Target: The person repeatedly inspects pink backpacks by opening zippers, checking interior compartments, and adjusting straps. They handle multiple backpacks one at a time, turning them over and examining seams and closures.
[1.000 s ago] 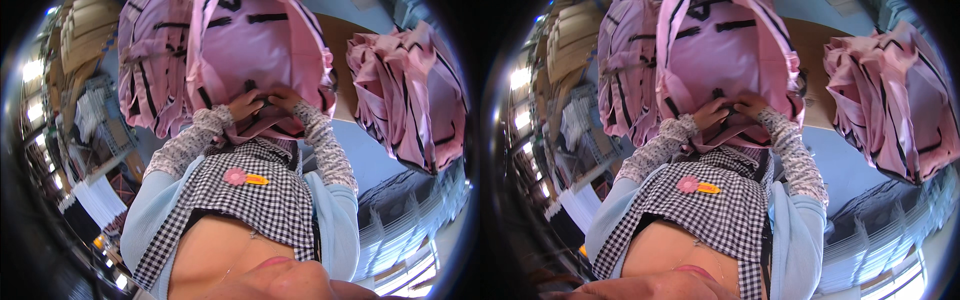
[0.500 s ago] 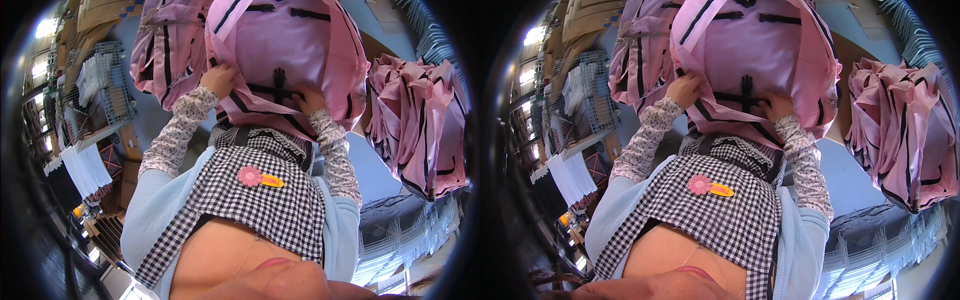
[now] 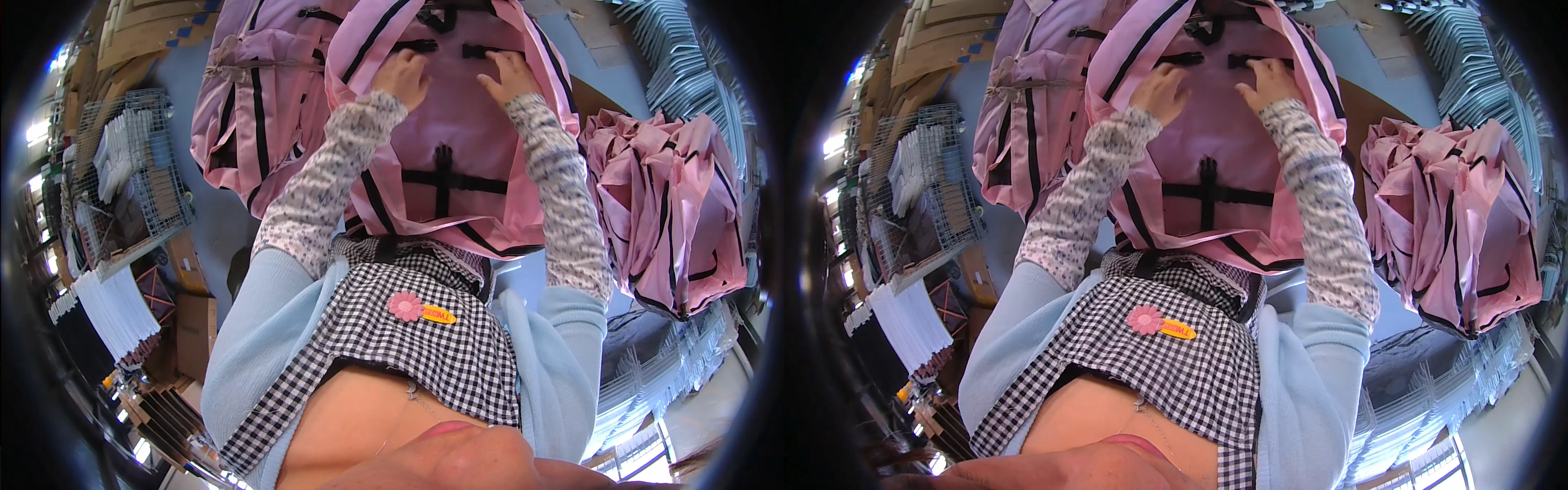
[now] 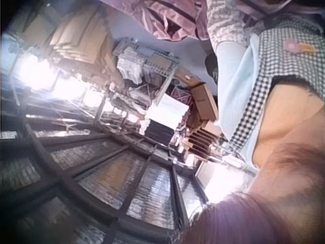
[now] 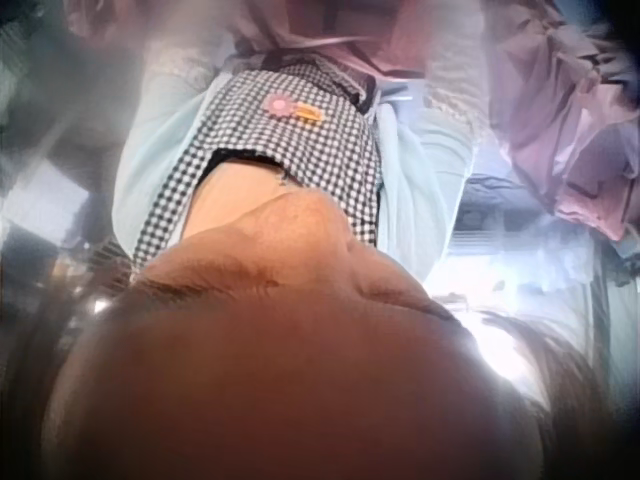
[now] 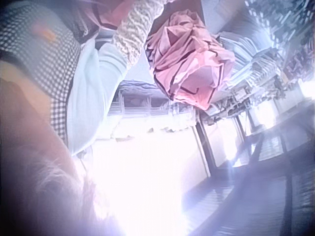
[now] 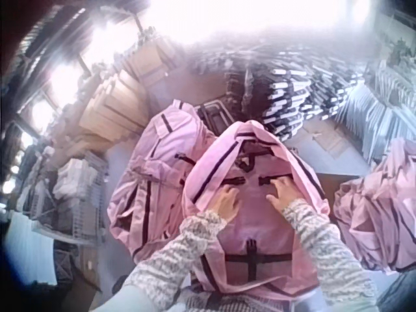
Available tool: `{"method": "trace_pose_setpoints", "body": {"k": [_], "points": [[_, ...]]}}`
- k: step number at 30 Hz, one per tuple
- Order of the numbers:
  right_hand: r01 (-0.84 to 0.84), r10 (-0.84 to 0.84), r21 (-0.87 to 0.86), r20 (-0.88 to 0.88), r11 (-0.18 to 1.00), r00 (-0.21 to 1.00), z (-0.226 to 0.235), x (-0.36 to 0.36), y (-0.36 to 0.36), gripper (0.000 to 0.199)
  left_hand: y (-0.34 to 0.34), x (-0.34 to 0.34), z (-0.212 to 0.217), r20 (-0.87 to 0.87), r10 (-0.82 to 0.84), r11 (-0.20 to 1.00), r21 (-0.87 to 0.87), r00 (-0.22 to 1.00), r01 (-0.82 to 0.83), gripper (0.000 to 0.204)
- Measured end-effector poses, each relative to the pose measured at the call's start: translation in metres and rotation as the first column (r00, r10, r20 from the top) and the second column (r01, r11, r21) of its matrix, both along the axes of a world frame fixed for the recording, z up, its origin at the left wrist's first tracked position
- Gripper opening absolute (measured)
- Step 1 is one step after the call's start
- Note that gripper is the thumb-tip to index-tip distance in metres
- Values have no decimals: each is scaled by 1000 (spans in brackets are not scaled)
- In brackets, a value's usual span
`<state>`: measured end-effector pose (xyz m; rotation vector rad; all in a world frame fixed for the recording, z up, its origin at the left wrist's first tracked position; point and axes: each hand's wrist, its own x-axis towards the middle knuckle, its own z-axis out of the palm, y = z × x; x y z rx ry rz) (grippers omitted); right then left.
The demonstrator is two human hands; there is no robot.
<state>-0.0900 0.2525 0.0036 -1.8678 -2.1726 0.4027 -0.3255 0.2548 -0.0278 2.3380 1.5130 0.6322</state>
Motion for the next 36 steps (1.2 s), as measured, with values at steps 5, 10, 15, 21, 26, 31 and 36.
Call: {"method": "trace_pose_setpoints", "body": {"k": [5, 10, 15, 21, 26, 31, 36], "points": [[100, -139, 145, 290, 984, 947, -59, 4, 42, 49, 48, -7, -27, -157, -20, 1000, 20, 987, 24, 41], [73, -114, 144, 296, 987, 948, -72, 13, 43, 50, 70, 0, -59, -228, -42, 997, 58, 973, 56, 39], [85, -98, -153, -80, 985, 992, -64, 7, 61, 35, 95, -17, -51, -38, -216, 976, 34, 976, 217, 30], [18, -134, -300, -371, 954, 919, -81, 15, 75, 36, 115, -22, -61, 388, -203, 753, -525, 899, 397, 27], [-58, -151, -406, -464, 912, 873, -73, 12, 75, 38, 115, -15, -59, 674, -43, 518, -616, 737, 594, 40], [-14, -231, -440, -497, 898, 836, -64, 11, 72, 42, 119, -13, -48, 624, -123, 553, -602, 772, 575, 39], [6, -288, -439, -578, 898, 763, -75, 19, 70, 43, 107, -7, -32, 565, -164, 712, -499, 808, 494, 34]]}}
